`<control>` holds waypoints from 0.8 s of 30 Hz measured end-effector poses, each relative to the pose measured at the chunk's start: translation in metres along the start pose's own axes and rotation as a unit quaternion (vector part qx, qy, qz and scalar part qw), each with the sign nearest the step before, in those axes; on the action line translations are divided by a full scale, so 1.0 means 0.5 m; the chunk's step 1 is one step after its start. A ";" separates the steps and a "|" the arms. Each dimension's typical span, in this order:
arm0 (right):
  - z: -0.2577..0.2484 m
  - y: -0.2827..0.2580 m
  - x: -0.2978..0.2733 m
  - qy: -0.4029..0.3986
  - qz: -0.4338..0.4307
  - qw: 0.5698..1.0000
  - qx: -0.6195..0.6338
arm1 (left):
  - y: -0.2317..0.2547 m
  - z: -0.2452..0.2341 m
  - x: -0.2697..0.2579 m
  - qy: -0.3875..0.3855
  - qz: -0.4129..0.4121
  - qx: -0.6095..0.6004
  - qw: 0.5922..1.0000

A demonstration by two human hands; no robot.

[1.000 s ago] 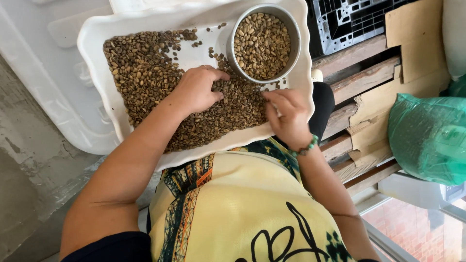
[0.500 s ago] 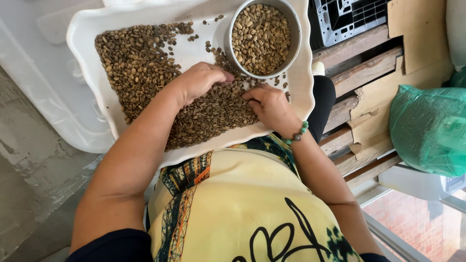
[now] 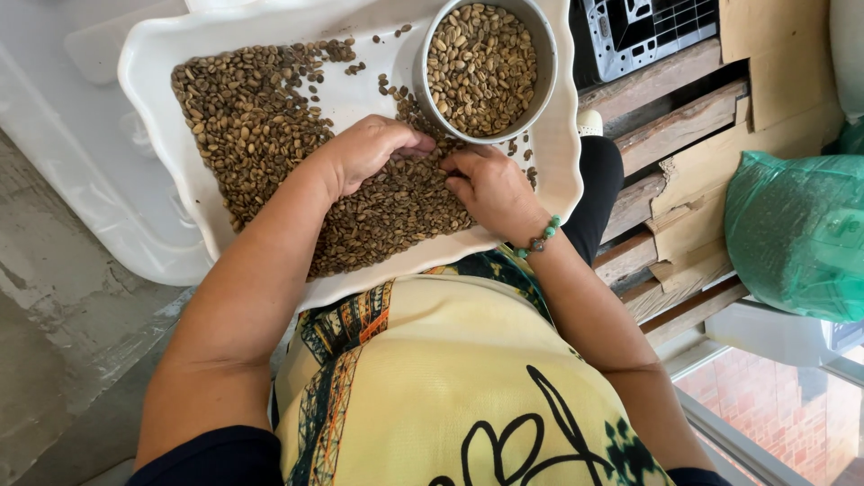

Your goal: Sorting green coffee beans by hand to remove defects

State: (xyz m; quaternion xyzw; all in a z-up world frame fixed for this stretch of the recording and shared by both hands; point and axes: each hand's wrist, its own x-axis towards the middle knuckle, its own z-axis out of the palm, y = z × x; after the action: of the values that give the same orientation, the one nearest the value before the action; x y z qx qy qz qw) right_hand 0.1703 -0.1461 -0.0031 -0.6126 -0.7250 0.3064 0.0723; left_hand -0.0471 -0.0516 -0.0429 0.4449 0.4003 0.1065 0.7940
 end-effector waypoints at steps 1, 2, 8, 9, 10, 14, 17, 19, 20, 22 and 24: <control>-0.001 0.001 -0.001 0.000 0.001 1.000 0.000 | 0.001 0.000 0.001 -0.001 0.000 0.000 1.000; 0.000 0.001 -0.002 0.003 0.002 1.000 0.004 | 0.002 0.000 0.001 -0.003 -0.003 0.012 1.000; -0.012 0.004 -0.013 0.002 -0.015 0.999 -0.037 | 0.003 0.001 -0.002 -0.005 0.009 0.049 0.999; -0.020 0.003 -0.016 -0.007 -0.009 0.998 -0.062 | 0.005 0.002 -0.004 -0.007 0.018 0.071 0.997; -0.033 -0.020 -0.017 -0.008 -0.010 0.998 -0.062 | 0.006 0.003 -0.005 -0.006 0.019 0.071 0.997; -0.044 -0.063 -0.019 -0.044 -0.011 0.996 -0.072 | 0.027 0.009 -0.018 0.015 -0.008 0.106 0.994; -0.029 -0.038 -0.019 -0.052 -0.022 0.991 -0.123 | 0.036 0.015 -0.031 0.010 0.000 0.184 0.983; -0.031 -0.028 -0.022 -0.062 -0.002 0.988 -0.143 | 0.024 0.017 -0.027 0.012 0.014 0.223 0.975; -0.039 -0.029 -0.022 -0.053 -0.008 0.992 -0.117 | 0.015 0.014 -0.019 0.023 0.011 0.245 0.969; -0.042 -0.031 -0.019 -0.043 -0.014 0.995 -0.092 | 0.008 0.012 -0.011 0.035 0.009 0.267 0.963; -0.033 -0.031 -0.015 -0.017 -0.031 0.998 -0.060 | 0.010 0.013 -0.011 0.029 0.012 0.278 0.960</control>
State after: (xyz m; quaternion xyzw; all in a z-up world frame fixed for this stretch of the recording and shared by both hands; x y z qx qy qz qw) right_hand 0.1669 -0.1480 0.0206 -0.5877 -0.7618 0.2706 0.0323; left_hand -0.0450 -0.0555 -0.0340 0.6495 0.4316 0.0137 0.6258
